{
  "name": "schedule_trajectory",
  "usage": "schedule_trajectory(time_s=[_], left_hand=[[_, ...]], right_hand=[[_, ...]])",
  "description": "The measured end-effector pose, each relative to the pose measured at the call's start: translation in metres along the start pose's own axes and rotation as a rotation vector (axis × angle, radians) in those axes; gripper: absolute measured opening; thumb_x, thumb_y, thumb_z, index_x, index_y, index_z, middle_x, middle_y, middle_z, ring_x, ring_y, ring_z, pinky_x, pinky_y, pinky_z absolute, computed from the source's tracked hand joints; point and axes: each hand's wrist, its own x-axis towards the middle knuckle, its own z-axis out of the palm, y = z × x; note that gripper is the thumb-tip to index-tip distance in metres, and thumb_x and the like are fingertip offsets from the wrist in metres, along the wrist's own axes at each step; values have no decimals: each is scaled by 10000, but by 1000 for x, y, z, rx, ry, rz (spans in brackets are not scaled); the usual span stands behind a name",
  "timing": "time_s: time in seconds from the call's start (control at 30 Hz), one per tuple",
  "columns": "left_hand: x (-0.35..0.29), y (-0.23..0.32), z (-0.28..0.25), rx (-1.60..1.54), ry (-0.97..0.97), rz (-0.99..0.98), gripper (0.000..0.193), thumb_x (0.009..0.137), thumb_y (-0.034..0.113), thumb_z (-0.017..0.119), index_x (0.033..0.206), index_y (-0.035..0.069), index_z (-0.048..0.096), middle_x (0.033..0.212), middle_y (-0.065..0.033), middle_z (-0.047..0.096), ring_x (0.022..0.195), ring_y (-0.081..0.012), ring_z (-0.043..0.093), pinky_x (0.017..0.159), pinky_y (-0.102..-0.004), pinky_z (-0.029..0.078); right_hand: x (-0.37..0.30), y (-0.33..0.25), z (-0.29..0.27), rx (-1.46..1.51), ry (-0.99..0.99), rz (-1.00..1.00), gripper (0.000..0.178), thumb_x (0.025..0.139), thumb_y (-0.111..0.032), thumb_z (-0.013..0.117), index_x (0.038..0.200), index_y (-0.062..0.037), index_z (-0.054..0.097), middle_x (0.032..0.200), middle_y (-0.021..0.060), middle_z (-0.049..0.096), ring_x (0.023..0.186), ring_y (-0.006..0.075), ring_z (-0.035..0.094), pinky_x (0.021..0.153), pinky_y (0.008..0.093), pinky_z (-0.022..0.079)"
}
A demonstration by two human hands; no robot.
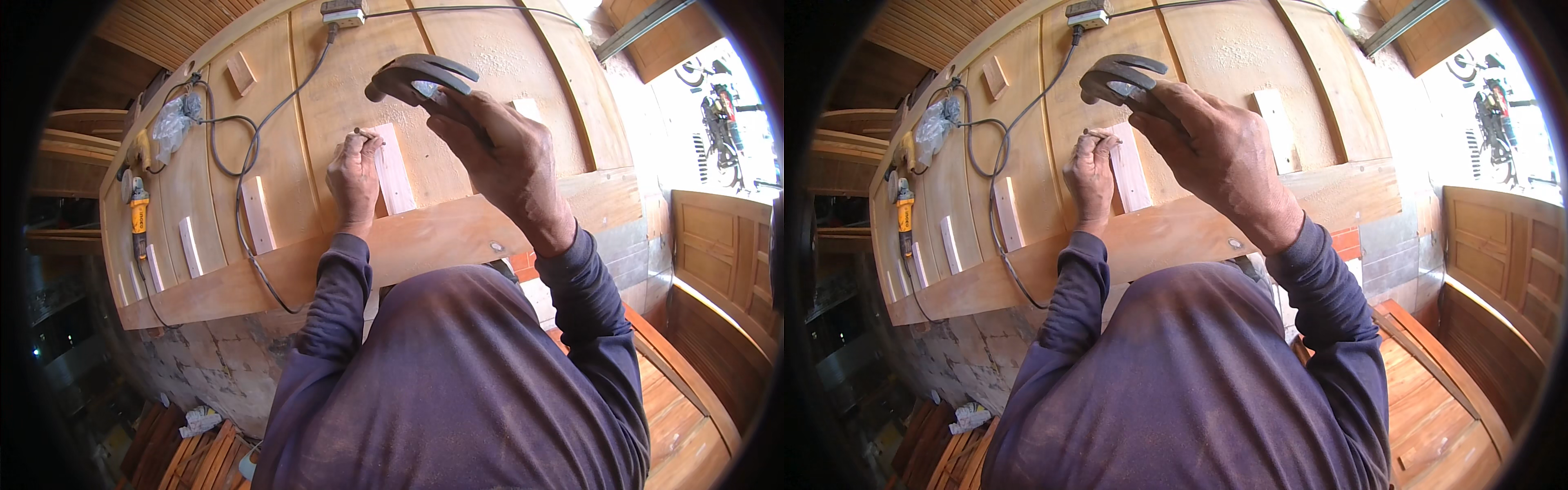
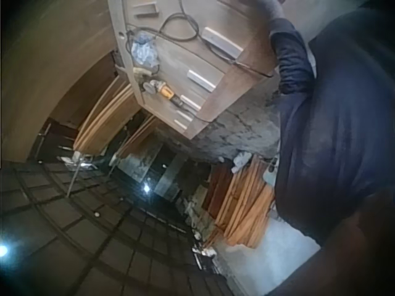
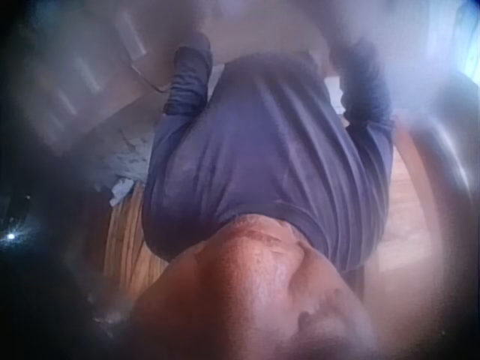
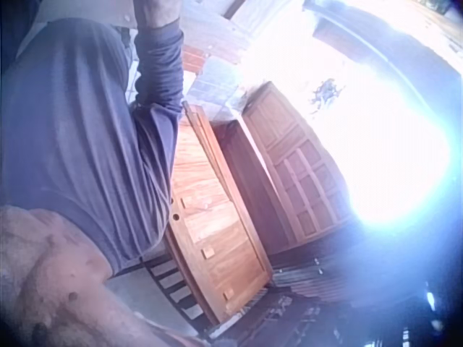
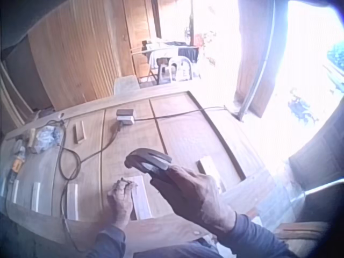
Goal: The person retrieves nails, positions a wooden board across a wooden door panel, and hammers nails into wooden blocks across the panel using a hammer.
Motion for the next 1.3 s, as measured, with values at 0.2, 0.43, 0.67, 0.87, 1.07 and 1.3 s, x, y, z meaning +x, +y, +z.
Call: schedule_trajectory(time_s=[0.2, 0.43, 0.67, 0.87, 1.07, 1.3], left_hand=[[1, 4, -1, 132, 11, 135, 92, 963, 150, 799, 1002, 84, 749, 973, -60, 794, 921, -265, 751, 780, -393, 608], [1, 1, -2, 208, 7, 164, 95, 936, 148, 821, 1003, 94, 780, 984, -55, 801, 941, -264, 752, 794, -389, 616], [1, 4, -3, 197, 15, 162, 91, 931, 138, 818, 1010, 103, 791, 996, -51, 806, 955, -256, 752, 797, -381, 617], [2, 2, -3, 175, 4, 177, 86, 934, 132, 810, 1014, 112, 786, 999, -47, 808, 956, -248, 753, 795, -374, 616], [2, 5, -2, 253, -31, 164, 103, 928, 114, 814, 1024, 104, 779, 997, -49, 805, 952, -264, 752, 801, -388, 611], [2, 3, -1, 104, 22, 92, 75, 950, 99, 797, 999, 78, 744, 963, -58, 798, 913, -260, 749, 789, -386, 606]], right_hand=[[1, 3, 7, 24, 25, -67, 298, 937, -137, 849, 1204, -33, 768, 894, 117, 762, 723, 238, 737, 615, 363, 566], [0, 14, 21, -187, -225, -189, 303, 989, -235, 777, 1246, -97, 694, 801, 112, 697, 667, 302, 713, 556, 407, 561], [-4, 13, 28, -111, -90, -193, 300, 1008, -267, 760, 1247, -98, 693, 806, 102, 698, 655, 302, 710, 530, 417, 539], [4, 5, 17, -115, 16, -234, 374, 971, -242, 810, 1292, -89, 695, 873, 96, 747, 669, 245, 720, 549, 381, 562], [-1, 10, 22, -237, -221, -181, 300, 978, -207, 797, 1237, -77, 717, 963, 114, 780, 744, 262, 762, 594, 369, 598], [10, 2, 3, -103, 105, -189, 214, 975, -194, 803, 1125, -54, 743, 927, 144, 760, 782, 349, 748, 649, 408, 592]])
